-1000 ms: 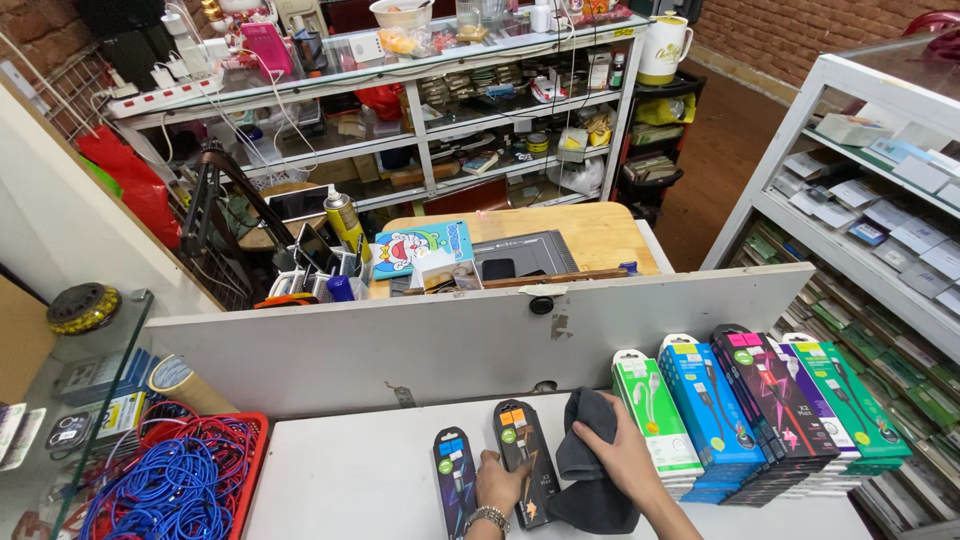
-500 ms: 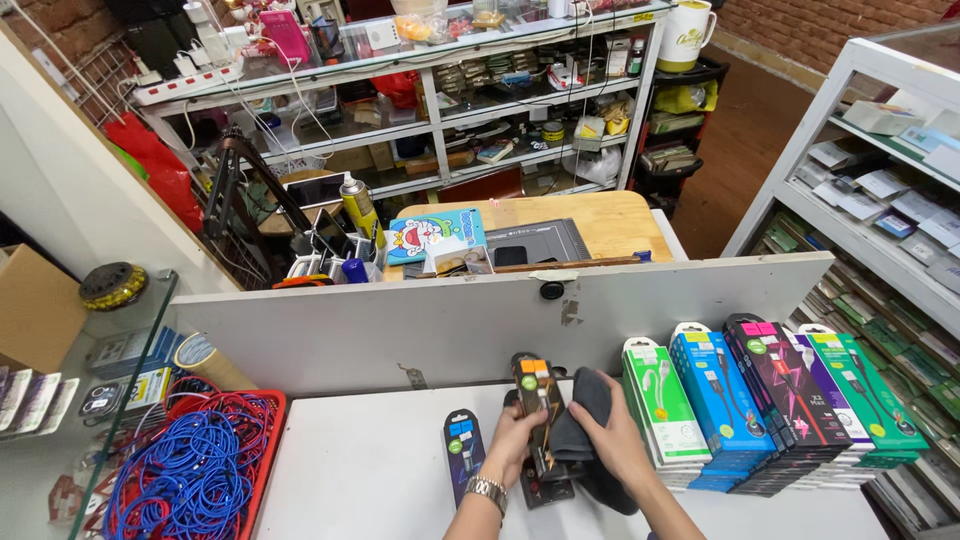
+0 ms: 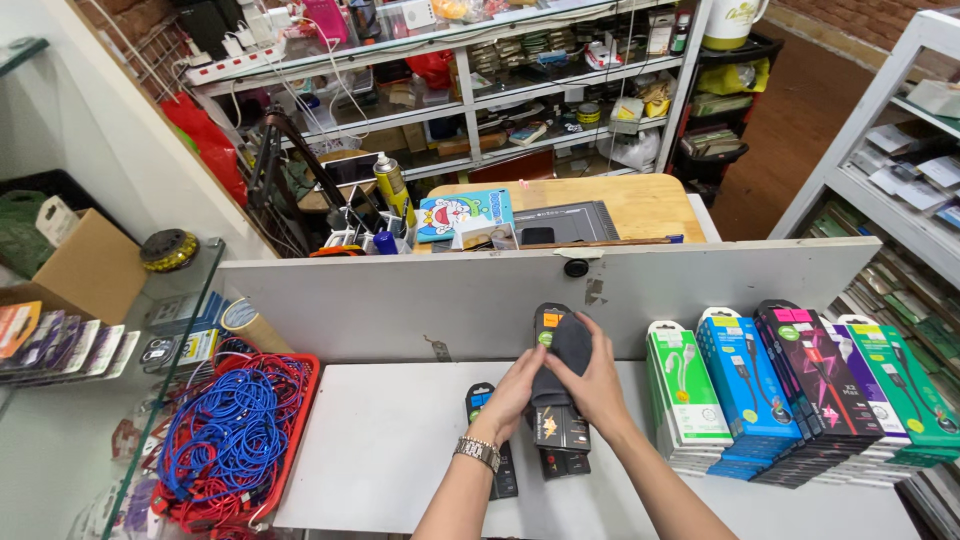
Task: The person wipes the surfaces of several small product boxes with a dark cloth and then places them onto a glass shelf. The person handles black, green, and blue boxes one at a time, wiping each before stacking them on the shelf.
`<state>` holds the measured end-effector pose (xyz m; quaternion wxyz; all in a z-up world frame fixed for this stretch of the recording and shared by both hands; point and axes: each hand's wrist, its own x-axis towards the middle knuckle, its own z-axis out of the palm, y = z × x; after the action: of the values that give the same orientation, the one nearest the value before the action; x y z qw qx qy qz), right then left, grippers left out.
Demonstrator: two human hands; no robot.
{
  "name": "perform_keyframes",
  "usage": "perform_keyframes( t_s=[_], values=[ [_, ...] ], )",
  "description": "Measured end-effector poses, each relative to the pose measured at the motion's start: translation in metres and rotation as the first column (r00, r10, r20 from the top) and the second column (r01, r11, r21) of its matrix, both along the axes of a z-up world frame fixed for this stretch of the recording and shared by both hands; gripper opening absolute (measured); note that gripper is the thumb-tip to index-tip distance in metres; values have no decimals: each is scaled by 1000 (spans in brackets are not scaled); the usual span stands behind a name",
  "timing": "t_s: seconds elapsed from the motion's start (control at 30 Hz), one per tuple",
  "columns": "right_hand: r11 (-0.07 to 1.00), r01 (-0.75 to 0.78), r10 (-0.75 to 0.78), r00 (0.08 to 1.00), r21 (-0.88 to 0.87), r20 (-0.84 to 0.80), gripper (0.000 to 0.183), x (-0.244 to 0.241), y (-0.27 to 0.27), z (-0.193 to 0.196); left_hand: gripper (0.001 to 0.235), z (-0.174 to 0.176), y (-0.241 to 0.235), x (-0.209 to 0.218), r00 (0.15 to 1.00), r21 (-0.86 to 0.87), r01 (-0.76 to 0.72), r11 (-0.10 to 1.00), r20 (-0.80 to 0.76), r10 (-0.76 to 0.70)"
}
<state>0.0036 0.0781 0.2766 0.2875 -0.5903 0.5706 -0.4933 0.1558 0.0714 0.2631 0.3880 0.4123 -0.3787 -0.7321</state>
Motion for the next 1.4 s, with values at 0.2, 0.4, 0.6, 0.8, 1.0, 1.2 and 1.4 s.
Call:
perform_keyframes(
  t_s=[0.2,0.4,0.6,0.8,1.0,1.2,1.4],
  values=[
    [971,207,-221,968,118,122,59,-14,-5,-13,49,4,13,15,984,-52,92,994,156,-83],
    [966,258,-254,919,27,302,57,-25,-19,2,48,5,13,15,914,-318,137,938,406,4],
    [995,-27,-19,900,97,437,76,4,-16,23,26,7,20,-4,578,-461,239,855,775,256],
    [992,32,-83,899,125,431,61,-15,-22,23,32,19,28,-3,755,-480,81,873,602,261],
    [996,44,-15,936,-75,352,46,-7,-15,-1,42,21,14,-2,966,-246,-82,966,217,138],
    [981,-90,62,985,169,162,68,-20,15,-15,37,18,0,26,961,-177,-270,946,13,277],
    [973,-116,74,976,200,205,65,-42,15,-40,36,-30,-10,55,939,-59,-343,938,-58,339]
  ],
)
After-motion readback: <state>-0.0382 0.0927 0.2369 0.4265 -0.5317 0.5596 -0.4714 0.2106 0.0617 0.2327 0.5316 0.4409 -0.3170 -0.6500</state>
